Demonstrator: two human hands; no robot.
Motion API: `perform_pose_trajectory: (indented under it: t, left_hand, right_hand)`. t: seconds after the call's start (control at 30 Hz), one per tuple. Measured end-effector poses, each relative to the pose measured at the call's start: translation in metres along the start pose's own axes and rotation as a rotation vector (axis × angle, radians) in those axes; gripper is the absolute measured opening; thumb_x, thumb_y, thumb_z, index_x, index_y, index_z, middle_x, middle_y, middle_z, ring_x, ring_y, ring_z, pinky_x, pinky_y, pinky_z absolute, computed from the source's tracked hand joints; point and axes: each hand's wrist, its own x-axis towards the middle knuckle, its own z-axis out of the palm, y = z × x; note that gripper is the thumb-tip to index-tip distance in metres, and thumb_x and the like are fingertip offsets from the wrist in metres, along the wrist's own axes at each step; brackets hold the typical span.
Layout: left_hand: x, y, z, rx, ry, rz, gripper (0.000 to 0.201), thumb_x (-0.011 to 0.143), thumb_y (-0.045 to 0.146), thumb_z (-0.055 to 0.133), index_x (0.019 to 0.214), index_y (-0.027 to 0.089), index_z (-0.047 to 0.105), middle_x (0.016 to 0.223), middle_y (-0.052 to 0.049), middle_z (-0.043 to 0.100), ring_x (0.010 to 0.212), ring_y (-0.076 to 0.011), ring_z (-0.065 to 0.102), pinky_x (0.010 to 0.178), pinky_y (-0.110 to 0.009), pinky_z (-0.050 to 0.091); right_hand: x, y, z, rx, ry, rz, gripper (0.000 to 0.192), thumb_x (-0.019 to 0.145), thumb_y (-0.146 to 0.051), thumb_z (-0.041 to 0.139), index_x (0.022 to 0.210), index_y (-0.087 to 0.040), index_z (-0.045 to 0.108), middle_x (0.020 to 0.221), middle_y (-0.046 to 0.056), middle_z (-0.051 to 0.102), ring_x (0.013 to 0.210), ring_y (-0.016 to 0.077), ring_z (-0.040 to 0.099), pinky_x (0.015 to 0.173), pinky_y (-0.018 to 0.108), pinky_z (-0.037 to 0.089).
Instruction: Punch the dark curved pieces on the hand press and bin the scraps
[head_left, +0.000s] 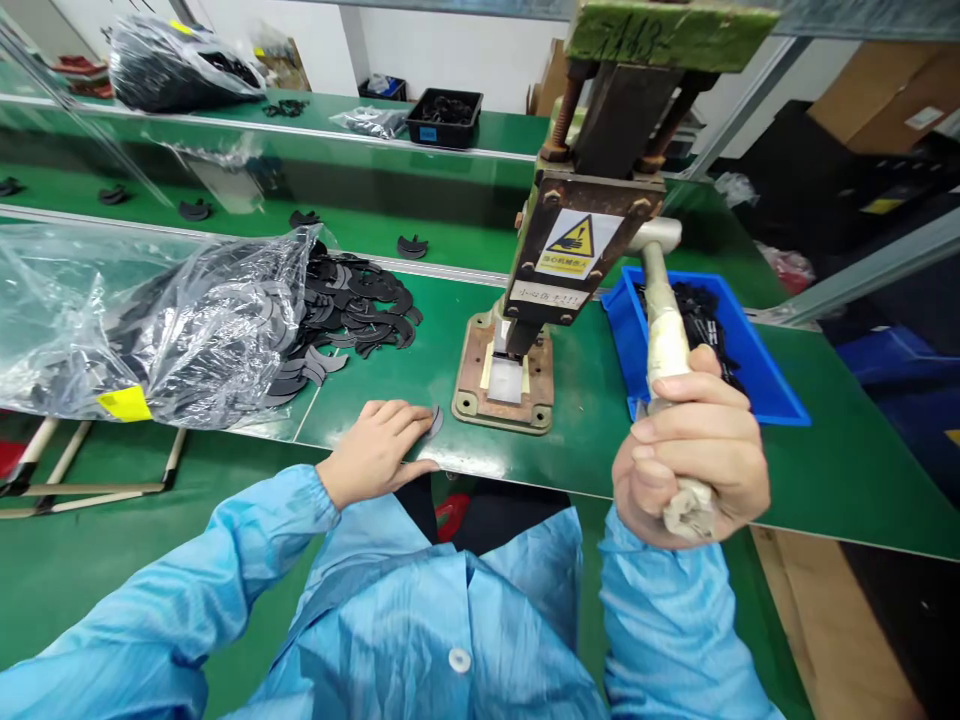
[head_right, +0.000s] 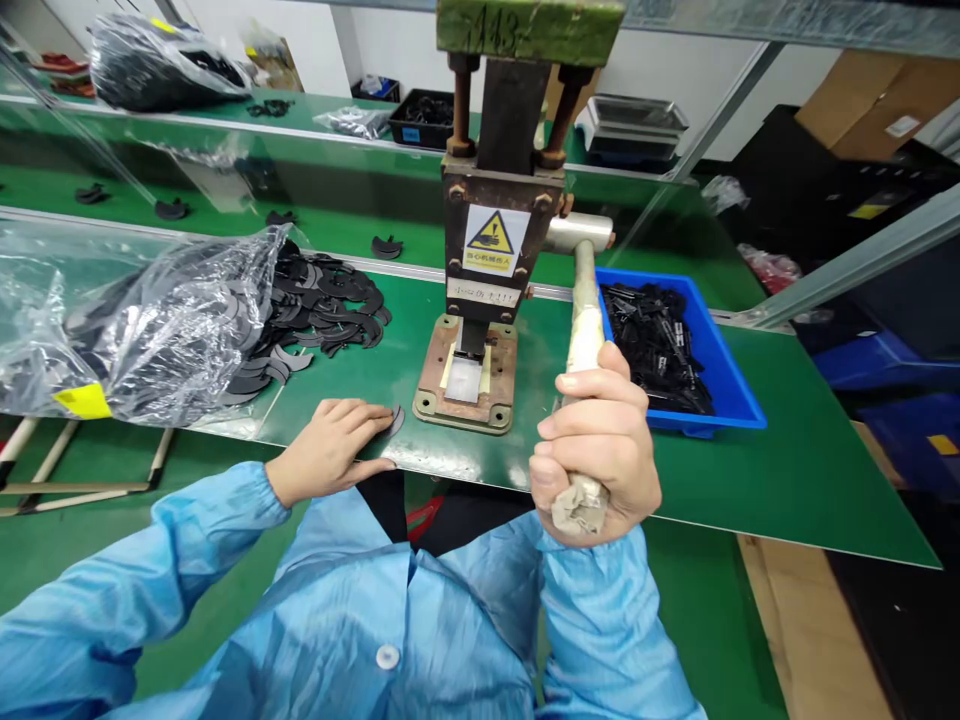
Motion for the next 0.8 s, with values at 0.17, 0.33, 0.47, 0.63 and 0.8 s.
perform_pose_trajectory:
  t: [0.17, 0.33, 0.47, 0.63, 0.8]
  left_hand:
    - [-0.012, 0.016, 0.001, -0.047, -0.027, 0.053, 0.031, 0.1, 0.042, 0.07, 0.127, 0.025, 0.073, 0.127, -0.016, 0.075, 0.111, -0.0342, 0.07, 0.09, -0.052, 0.053]
    - [-0.023, 0.011, -0.004, -0.14, -0.008, 0.065, 0.027, 0.105, 0.022, 0.057, 0.125, 0.025, 0.074, 0.119, -0.013, 0.077, 0.108, -0.0295, 0.073, 0.095, -0.048, 0.058]
    - [-0.017, -0.004, -0.016, -0.228, 0.011, -0.064, 0.035, 0.108, 0.026, 0.047, 0.135, 0.027, 0.07, 0.111, -0.011, 0.076, 0.099, -0.0259, 0.075, 0.091, -0.042, 0.061]
    - [0.029, -0.024, -0.027, -0.621, 0.055, -0.367, 0.026, 0.102, 0.047, 0.063, 0.106, 0.023, 0.069, 0.096, -0.006, 0.076, 0.085, -0.0213, 0.075, 0.076, -0.034, 0.061]
    - [0.103, -0.029, -0.022, -1.015, 0.033, -0.494, 0.037, 0.101, 0.055, 0.066, 0.094, 0.022, 0.052, 0.063, 0.002, 0.069, 0.051, -0.0122, 0.063, 0.051, -0.022, 0.048]
  right_hand:
    - [0.0, -0.002, -0.001, -0.009, -0.015, 0.024, 0.025, 0.089, -0.037, 0.073, 0.072, -0.025, 0.059, 0.073, -0.004, 0.063, 0.097, 0.0223, 0.074, 0.118, 0.067, 0.054]
    - [0.0, -0.003, -0.002, 0.018, -0.019, 0.012, 0.022, 0.09, -0.035, 0.071, 0.074, -0.025, 0.059, 0.074, -0.003, 0.063, 0.099, 0.0221, 0.073, 0.12, 0.067, 0.052]
    - [0.0, -0.002, -0.002, 0.032, -0.022, 0.007, 0.02, 0.089, -0.031, 0.072, 0.075, -0.024, 0.059, 0.077, -0.003, 0.065, 0.102, 0.0222, 0.072, 0.121, 0.069, 0.05]
    - [-0.001, -0.001, 0.0, 0.037, -0.013, -0.008, 0.018, 0.091, -0.033, 0.071, 0.077, -0.025, 0.061, 0.077, -0.004, 0.065, 0.102, 0.0213, 0.072, 0.12, 0.066, 0.051]
    - [-0.001, 0.0, 0.001, 0.031, 0.005, -0.017, 0.018, 0.09, -0.034, 0.07, 0.077, -0.025, 0.06, 0.076, -0.004, 0.064, 0.101, 0.021, 0.072, 0.119, 0.065, 0.053]
